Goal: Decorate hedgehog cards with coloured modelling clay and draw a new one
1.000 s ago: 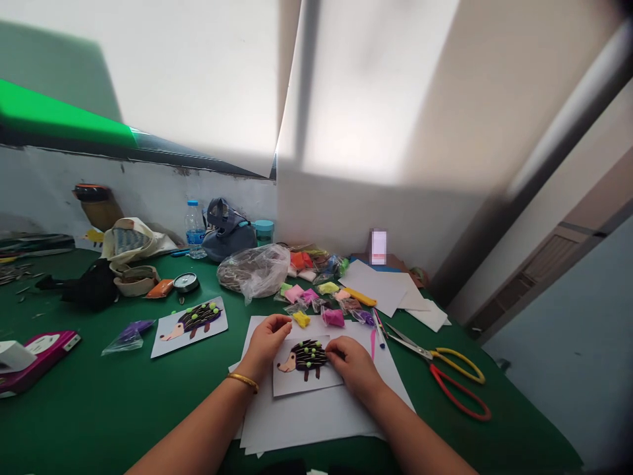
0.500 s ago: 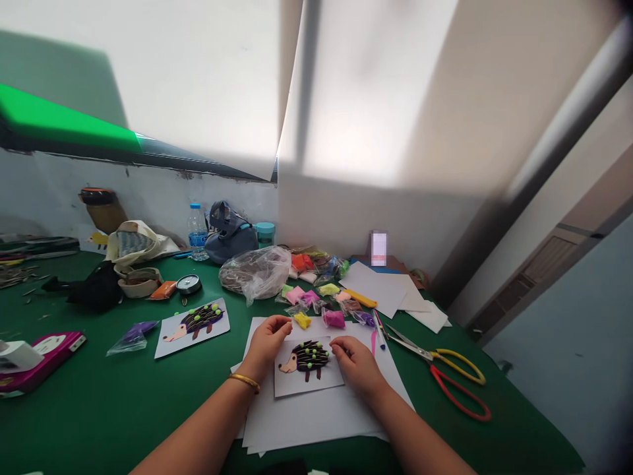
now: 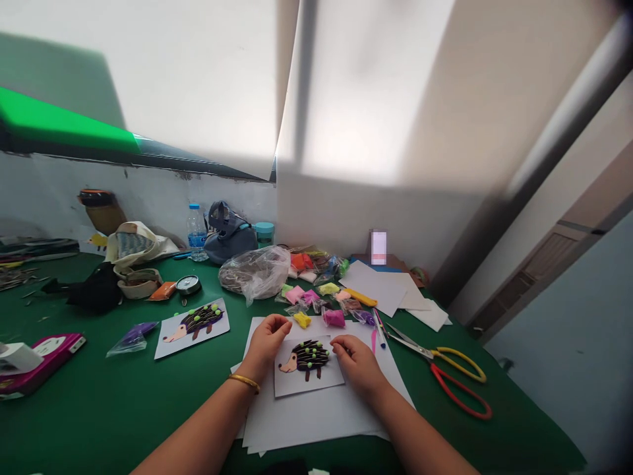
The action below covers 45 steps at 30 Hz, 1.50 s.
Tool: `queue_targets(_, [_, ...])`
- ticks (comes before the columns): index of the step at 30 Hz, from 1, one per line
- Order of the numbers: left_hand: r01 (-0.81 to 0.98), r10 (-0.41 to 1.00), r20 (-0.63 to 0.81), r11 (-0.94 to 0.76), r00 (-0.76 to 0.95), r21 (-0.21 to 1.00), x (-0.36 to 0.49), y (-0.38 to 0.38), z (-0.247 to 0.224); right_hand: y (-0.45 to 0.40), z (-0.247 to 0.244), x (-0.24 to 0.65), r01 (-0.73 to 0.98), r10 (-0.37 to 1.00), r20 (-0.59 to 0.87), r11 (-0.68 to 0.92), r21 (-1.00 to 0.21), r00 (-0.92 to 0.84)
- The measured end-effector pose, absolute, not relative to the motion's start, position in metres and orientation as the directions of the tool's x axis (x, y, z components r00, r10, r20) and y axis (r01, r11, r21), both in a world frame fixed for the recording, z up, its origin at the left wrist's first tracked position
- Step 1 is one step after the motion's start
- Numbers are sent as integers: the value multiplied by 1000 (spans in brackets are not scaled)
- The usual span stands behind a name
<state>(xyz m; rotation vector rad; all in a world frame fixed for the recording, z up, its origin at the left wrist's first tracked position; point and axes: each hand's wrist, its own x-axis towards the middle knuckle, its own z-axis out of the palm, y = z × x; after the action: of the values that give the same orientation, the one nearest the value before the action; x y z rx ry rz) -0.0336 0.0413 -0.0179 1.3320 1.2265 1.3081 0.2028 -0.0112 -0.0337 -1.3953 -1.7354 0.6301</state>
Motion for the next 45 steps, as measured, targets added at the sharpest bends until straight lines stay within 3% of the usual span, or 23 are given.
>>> queue_targets(40, [-25, 987, 133, -136, -88, 990, -31, 33, -16, -14, -33, 203, 551, 951, 302, 285, -785, -63])
queue_targets(42, [63, 976, 190, -184, -109, 981, -33, 36, -18, -13, -33, 202, 549, 952, 299, 282, -787, -61])
queue_targets(45, [396, 948, 306, -250, -83, 884, -38, 49, -17, -12, -33, 202, 548, 952, 298, 286, -786, -70])
